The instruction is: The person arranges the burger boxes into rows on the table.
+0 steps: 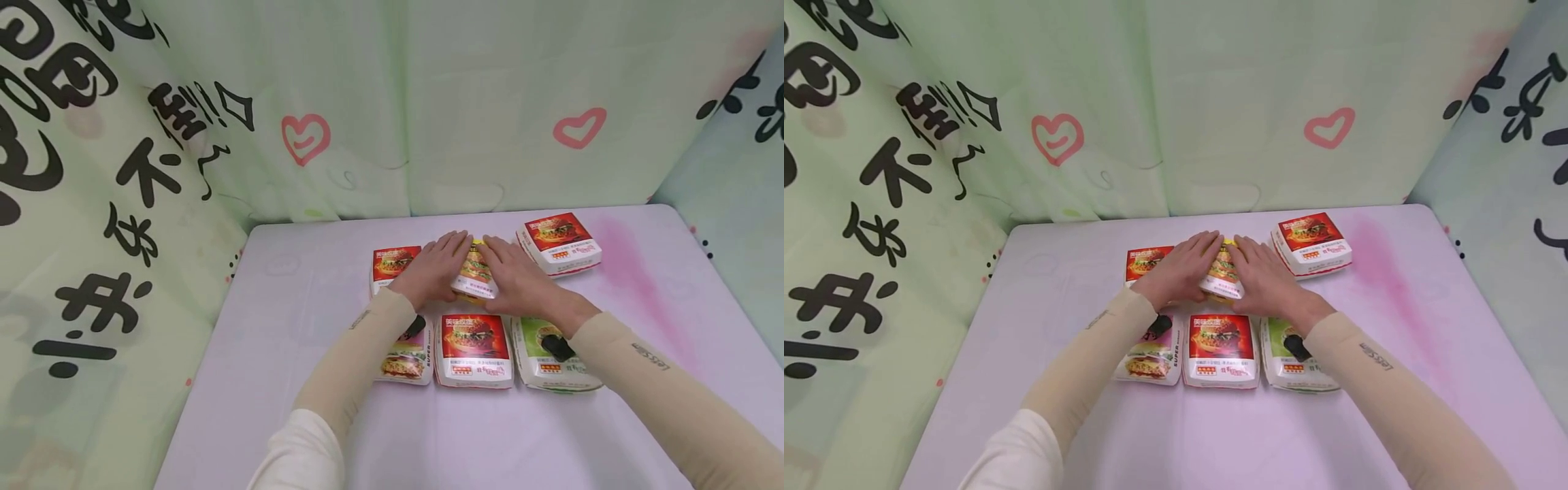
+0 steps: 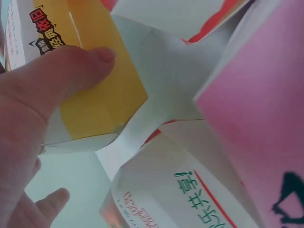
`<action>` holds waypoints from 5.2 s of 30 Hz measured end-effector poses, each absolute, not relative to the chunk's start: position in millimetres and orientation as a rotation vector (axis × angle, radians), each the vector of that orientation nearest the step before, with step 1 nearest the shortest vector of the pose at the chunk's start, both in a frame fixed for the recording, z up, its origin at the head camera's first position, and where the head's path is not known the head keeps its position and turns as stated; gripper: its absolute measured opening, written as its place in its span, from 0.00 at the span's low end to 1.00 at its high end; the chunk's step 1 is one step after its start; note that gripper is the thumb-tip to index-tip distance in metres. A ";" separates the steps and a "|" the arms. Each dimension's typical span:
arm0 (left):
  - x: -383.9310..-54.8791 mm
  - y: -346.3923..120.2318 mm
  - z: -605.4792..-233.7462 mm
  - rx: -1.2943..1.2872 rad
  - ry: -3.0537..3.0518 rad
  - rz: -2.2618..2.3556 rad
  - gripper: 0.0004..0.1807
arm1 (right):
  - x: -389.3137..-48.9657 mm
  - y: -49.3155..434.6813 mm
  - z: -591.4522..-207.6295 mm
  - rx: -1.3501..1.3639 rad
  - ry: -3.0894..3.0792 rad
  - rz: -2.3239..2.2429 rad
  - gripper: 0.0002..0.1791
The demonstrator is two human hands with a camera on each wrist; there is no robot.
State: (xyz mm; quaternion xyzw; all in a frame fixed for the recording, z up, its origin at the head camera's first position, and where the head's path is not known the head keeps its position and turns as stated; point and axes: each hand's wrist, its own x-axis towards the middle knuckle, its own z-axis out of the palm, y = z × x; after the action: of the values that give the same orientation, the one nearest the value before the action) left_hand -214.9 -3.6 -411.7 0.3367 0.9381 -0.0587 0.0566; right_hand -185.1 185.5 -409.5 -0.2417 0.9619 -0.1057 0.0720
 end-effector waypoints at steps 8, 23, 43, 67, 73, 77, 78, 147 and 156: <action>-213.9 -2.4 -414.8 0.941 2.879 -0.119 0.61 | -182.1 185.7 -410.4 -0.703 2.890 -0.313 0.59; -208.8 -6.3 -413.9 0.870 2.917 -0.049 0.61 | -181.2 183.8 -417.1 -0.874 2.998 -0.182 0.59; -200.9 -2.4 -415.9 0.864 2.855 -0.139 0.60 | -177.9 177.3 -415.5 -0.854 2.934 -0.161 0.60; -196.4 -4.2 -422.0 0.817 2.839 -0.146 0.59 | -178.8 173.5 -423.7 -0.861 2.892 -0.223 0.56; -194.0 -3.3 -421.9 0.820 2.824 -0.158 0.58 | -179.5 173.5 -425.2 -0.805 2.871 -0.242 0.57; -193.1 -3.1 -421.7 0.814 2.817 -0.171 0.57 | -180.9 174.0 -426.0 -0.776 2.851 -0.271 0.57; -193.3 -3.2 -421.6 0.812 2.816 -0.172 0.57 | -181.5 174.1 -425.9 -0.770 2.845 -0.282 0.57; -192.8 -8.0 -419.9 0.736 2.779 0.072 0.50 | -172.9 189.1 -425.7 -0.760 2.843 -0.493 0.34; -195.7 -5.0 -413.2 0.782 2.824 0.069 0.51 | -176.1 193.1 -415.8 -0.658 2.852 -0.504 0.37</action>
State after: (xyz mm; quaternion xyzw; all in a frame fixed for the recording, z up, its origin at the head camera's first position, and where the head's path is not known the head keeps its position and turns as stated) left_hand -195.7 -5.0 -413.2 0.2654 0.9581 0.0234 0.1051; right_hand -176.1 193.1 -415.8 -0.2209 0.9567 -0.1690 0.0855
